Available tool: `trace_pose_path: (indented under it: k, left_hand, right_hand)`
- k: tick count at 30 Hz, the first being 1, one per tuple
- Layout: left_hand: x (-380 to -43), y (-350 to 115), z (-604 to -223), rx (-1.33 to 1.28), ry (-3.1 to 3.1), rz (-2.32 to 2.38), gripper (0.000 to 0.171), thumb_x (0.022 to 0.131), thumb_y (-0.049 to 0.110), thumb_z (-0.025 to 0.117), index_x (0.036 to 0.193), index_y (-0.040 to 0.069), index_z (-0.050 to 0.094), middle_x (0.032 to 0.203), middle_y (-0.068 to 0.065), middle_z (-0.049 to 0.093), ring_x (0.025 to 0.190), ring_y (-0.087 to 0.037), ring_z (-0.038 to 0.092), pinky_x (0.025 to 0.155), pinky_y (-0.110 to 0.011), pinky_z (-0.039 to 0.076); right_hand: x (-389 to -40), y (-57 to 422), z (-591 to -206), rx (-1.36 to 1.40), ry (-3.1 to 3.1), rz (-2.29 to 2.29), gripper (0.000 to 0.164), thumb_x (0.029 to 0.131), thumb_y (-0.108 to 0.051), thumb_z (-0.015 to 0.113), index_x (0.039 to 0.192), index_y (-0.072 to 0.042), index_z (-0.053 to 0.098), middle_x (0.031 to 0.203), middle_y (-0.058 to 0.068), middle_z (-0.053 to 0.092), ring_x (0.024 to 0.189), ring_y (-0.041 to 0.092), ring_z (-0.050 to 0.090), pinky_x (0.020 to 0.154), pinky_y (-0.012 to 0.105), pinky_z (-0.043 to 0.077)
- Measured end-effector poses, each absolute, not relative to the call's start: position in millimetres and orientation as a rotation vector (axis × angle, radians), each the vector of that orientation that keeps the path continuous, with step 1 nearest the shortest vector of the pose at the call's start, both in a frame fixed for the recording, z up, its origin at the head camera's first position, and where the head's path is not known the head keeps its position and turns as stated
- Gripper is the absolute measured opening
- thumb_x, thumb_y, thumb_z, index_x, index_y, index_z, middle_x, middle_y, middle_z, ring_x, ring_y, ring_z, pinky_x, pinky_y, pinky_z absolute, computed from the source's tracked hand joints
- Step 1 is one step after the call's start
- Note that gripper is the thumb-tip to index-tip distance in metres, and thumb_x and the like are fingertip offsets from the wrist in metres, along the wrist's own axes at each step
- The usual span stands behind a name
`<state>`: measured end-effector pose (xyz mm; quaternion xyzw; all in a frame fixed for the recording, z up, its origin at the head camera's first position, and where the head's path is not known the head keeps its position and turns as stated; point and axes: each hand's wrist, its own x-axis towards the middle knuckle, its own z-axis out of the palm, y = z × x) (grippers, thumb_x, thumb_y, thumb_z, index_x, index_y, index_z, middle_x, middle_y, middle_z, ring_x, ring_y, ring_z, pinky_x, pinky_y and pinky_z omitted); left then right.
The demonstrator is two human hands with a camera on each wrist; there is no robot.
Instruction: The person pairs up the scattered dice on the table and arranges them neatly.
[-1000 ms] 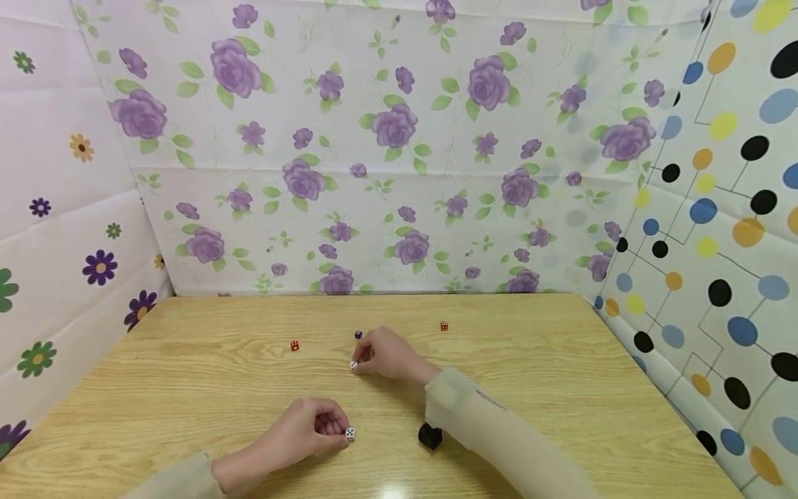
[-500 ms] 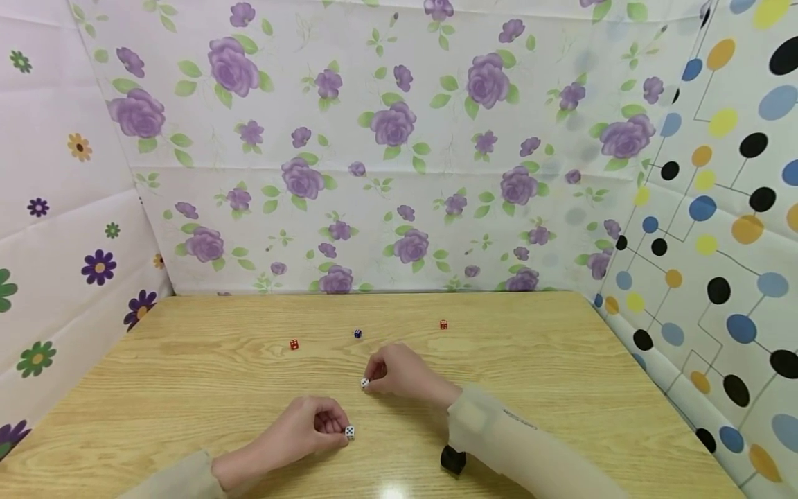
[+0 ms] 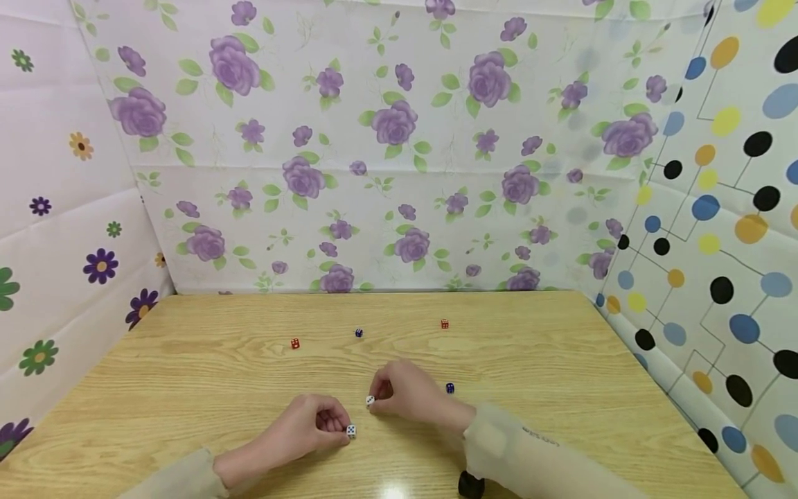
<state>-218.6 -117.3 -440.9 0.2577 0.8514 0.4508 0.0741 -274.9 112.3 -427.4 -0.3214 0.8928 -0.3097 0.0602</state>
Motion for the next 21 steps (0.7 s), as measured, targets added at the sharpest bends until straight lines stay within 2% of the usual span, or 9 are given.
trace_pose_path:
  k: [7, 12, 21]
  left_hand:
    - [-218.5, -116.4, -439.2, 0.782, 2.554, 1.357, 0.011, 0.078, 0.007, 0.082, 0.083, 0.008, 0.071, 0.075, 0.002, 0.069, 0.064, 0.002, 0.057, 0.059, -0.016, 0.050]
    - [-219.3, -115.8, -440.0, 0.799, 2.546, 1.371, 0.011, 0.079, 0.007, 0.082, 0.083, 0.007, 0.071, 0.076, 0.000, 0.069, 0.064, 0.002, 0.057, 0.059, -0.016, 0.049]
    - [-220.0, -115.5, -438.7, 0.780, 2.562, 1.321, 0.011, 0.079, 0.009, 0.081, 0.083, 0.010, 0.071, 0.075, 0.004, 0.068, 0.064, 0.002, 0.056, 0.059, -0.016, 0.050]
  right_hand:
    - [-262.2, 116.2, -430.1, -0.954, 2.611, -1.025, 0.009, 0.084, -0.020, 0.080, 0.085, -0.021, 0.070, 0.081, -0.012, 0.066, 0.073, -0.003, 0.059, 0.069, 0.017, 0.051]
    - [-252.8, 117.5, -428.5, -0.967, 2.565, -1.074, 0.011, 0.083, -0.018, 0.080, 0.086, -0.017, 0.070, 0.083, -0.009, 0.067, 0.074, -0.002, 0.060, 0.070, 0.017, 0.052]
    - [-244.4, 118.9, -428.9, -0.988, 2.536, -1.103, 0.013, 0.082, -0.017, 0.081, 0.087, -0.016, 0.070, 0.083, -0.006, 0.067, 0.073, -0.002, 0.058, 0.067, 0.016, 0.050]
